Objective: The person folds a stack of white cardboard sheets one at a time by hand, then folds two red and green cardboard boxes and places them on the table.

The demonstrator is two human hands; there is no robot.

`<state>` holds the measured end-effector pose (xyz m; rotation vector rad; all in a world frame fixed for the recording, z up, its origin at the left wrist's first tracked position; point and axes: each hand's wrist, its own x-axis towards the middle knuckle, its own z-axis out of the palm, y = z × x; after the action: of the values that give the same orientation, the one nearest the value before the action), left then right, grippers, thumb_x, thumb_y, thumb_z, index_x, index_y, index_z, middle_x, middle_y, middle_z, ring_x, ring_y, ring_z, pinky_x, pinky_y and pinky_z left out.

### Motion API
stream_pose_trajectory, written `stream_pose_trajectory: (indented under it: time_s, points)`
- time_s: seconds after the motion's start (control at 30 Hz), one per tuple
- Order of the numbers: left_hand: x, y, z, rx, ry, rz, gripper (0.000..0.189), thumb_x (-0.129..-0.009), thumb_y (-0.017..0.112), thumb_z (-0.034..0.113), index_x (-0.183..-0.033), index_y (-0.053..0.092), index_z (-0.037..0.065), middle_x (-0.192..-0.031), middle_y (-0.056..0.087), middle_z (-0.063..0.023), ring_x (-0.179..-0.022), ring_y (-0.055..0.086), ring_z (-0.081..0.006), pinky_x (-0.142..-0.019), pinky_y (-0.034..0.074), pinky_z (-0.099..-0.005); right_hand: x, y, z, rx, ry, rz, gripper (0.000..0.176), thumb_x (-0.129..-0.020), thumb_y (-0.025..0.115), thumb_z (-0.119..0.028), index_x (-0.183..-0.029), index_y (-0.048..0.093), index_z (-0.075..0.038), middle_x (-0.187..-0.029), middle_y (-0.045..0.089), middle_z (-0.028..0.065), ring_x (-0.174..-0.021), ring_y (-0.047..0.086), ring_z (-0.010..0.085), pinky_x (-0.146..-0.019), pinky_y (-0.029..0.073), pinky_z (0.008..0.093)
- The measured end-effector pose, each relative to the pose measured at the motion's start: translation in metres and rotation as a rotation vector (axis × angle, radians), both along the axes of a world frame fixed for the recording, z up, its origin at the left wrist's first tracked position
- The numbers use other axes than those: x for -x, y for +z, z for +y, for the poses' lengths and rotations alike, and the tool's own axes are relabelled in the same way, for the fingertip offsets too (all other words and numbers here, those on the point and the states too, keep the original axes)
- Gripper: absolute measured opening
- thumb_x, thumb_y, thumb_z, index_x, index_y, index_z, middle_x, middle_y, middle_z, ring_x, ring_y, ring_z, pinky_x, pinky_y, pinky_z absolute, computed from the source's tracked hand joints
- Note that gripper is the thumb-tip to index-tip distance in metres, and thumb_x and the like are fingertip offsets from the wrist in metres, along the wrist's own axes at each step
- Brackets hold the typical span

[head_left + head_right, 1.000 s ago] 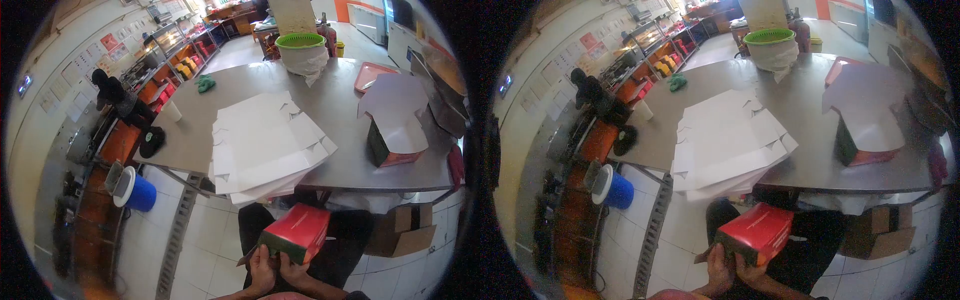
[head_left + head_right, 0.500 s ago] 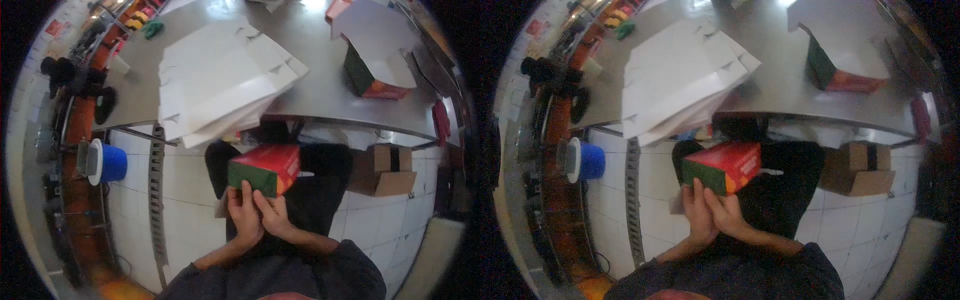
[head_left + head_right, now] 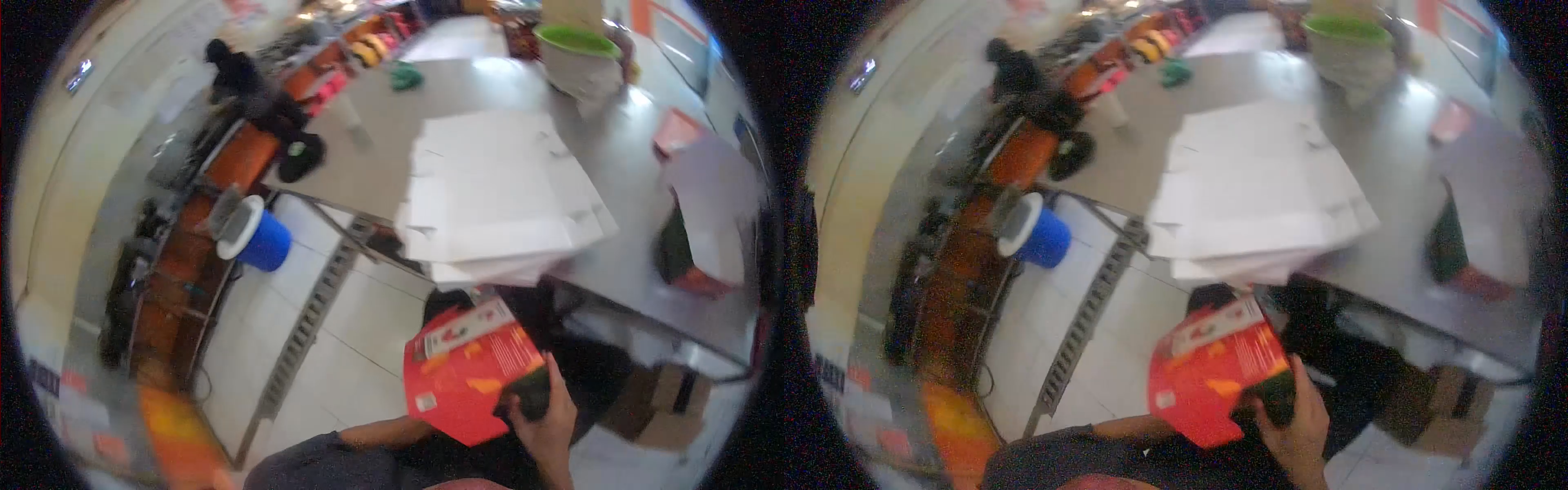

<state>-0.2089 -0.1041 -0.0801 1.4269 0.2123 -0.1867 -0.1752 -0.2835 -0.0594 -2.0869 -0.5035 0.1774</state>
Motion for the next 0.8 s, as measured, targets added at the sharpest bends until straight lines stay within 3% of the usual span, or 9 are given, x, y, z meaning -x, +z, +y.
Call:
stream_pose_trajectory:
  time_s: [0.23, 0.33, 0.4, 0.43, 0.5, 0.53, 0.6, 0.7, 0.8]
  points:
    - [-0.023, -0.022, -0.055, -0.166, -0.135, -0.133, 0.044, -0.093, 0.061, 0.033, -0.123, 0.053, 0.003, -0.117, 0.06, -0.0088, -0.105, 0.056, -0.0209, -0.091, 0.046, -0.0355, 0.001, -0.005, -0.029, -0.085, -0.239, -0.098, 0.078, -0.071, 0.073, -0.006, -0.139, 0.037, 0.002, -0.119, 0.059, 0.0226, -0.11, 0.06, 0.0303, -0.093, 0.046, 0.0368]
    - [-0.016, -0.009, -0.059, -0.387, -0.527, -0.178, 0.055, -0.088, 0.064, 0.036, -0.125, 0.049, -0.001, -0.124, 0.055, -0.0167, -0.113, 0.054, -0.0326, -0.098, 0.043, -0.0413, 0.0, -0.028, -0.066, -0.106, -0.385, -0.11, 0.076, -0.075, 0.07, -0.01, -0.14, 0.035, 0.002, -0.125, 0.055, 0.0221, -0.114, 0.057, 0.0316, -0.096, 0.044, 0.0378]
    - [-0.013, 0.033, -0.057, -0.639, -0.947, -0.71, 0.045, -0.084, 0.067, 0.024, -0.12, 0.051, 0.001, -0.111, 0.06, -0.0198, -0.107, 0.058, -0.0332, -0.087, 0.049, -0.0418, 0.006, -0.048, -0.098, -0.195, -0.586, -0.105, 0.073, -0.081, 0.066, -0.018, -0.142, 0.032, 0.0, -0.134, 0.049, 0.0208, -0.119, 0.052, 0.0327, -0.099, 0.043, 0.0398]
    - [-0.026, 0.059, -0.063, -0.624, -0.957, -0.712, 0.045, -0.084, 0.067, 0.024, -0.12, 0.051, 0.001, -0.111, 0.06, -0.0198, -0.107, 0.058, -0.0332, -0.087, 0.049, -0.0418, 0.013, -0.056, -0.114, -0.185, -0.598, -0.102, 0.073, -0.081, 0.066, -0.018, -0.142, 0.032, 0.0, -0.134, 0.049, 0.0208, -0.119, 0.052, 0.0327, -0.099, 0.043, 0.0398]
    - [-0.068, 0.126, -0.067, -0.448, -1.336, -0.804, 0.046, -0.081, 0.067, 0.021, -0.118, 0.05, -0.001, -0.106, 0.058, -0.0221, -0.103, 0.057, -0.0389, -0.085, 0.047, -0.0467, 0.015, -0.077, -0.149, -0.446, -0.753, 0.022, 0.062, -0.085, 0.071, -0.028, -0.138, 0.041, -0.016, -0.158, 0.012, 0.0144, -0.131, 0.04, 0.0335, -0.09, 0.048, 0.0354]
    - [-0.083, 0.147, -0.076, -0.411, -1.222, -0.84, 0.051, -0.08, 0.069, 0.021, -0.12, 0.049, -0.003, -0.108, 0.057, -0.0237, -0.103, 0.057, -0.0394, -0.087, 0.047, -0.0474, 0.018, -0.102, -0.176, -0.446, -0.744, 0.012, 0.062, -0.085, 0.071, -0.028, -0.138, 0.041, -0.016, -0.158, 0.012, 0.0144, -0.131, 0.04, 0.0335, -0.09, 0.048, 0.0354]
    - [-0.122, 0.133, -0.108, -0.564, -0.734, -1.133, 0.063, -0.076, 0.07, 0.019, -0.129, 0.044, -0.005, -0.125, 0.05, -0.0263, -0.118, 0.049, -0.0404, -0.102, 0.041, -0.045, 0.025, -0.174, -0.226, -0.558, -0.852, -0.105, 0.07, -0.086, 0.059, -0.031, -0.142, 0.032, -0.001, -0.138, 0.045, 0.0184, -0.121, 0.049, 0.0324, -0.099, 0.043, 0.043]
    - [-0.2, 0.134, -0.154, -0.728, -0.223, -1.278, 0.078, -0.073, 0.074, 0.025, -0.134, 0.038, -0.006, -0.131, 0.045, -0.0259, -0.125, 0.043, -0.0387, -0.11, 0.031, -0.0456, 0.032, -0.164, -0.239, -1.065, -0.835, 0.178, 0.059, -0.09, 0.053, -0.042, -0.133, 0.045, -0.002, -0.127, 0.053, 0.0144, -0.114, 0.053, 0.0286, -0.094, 0.046, 0.0435]
    - [-0.225, 0.144, -0.159, -1.183, -0.296, -1.139, 0.087, -0.072, 0.076, 0.032, -0.138, 0.034, -0.005, -0.14, 0.037, -0.0249, -0.133, 0.032, -0.0427, -0.11, 0.02, -0.0581, 0.048, -0.107, -0.212, -1.187, -0.839, 0.197, 0.052, -0.096, 0.048, -0.041, -0.135, 0.045, -0.007, -0.123, 0.055, 0.0095, -0.108, 0.054, 0.0227, -0.093, 0.045, 0.0369]
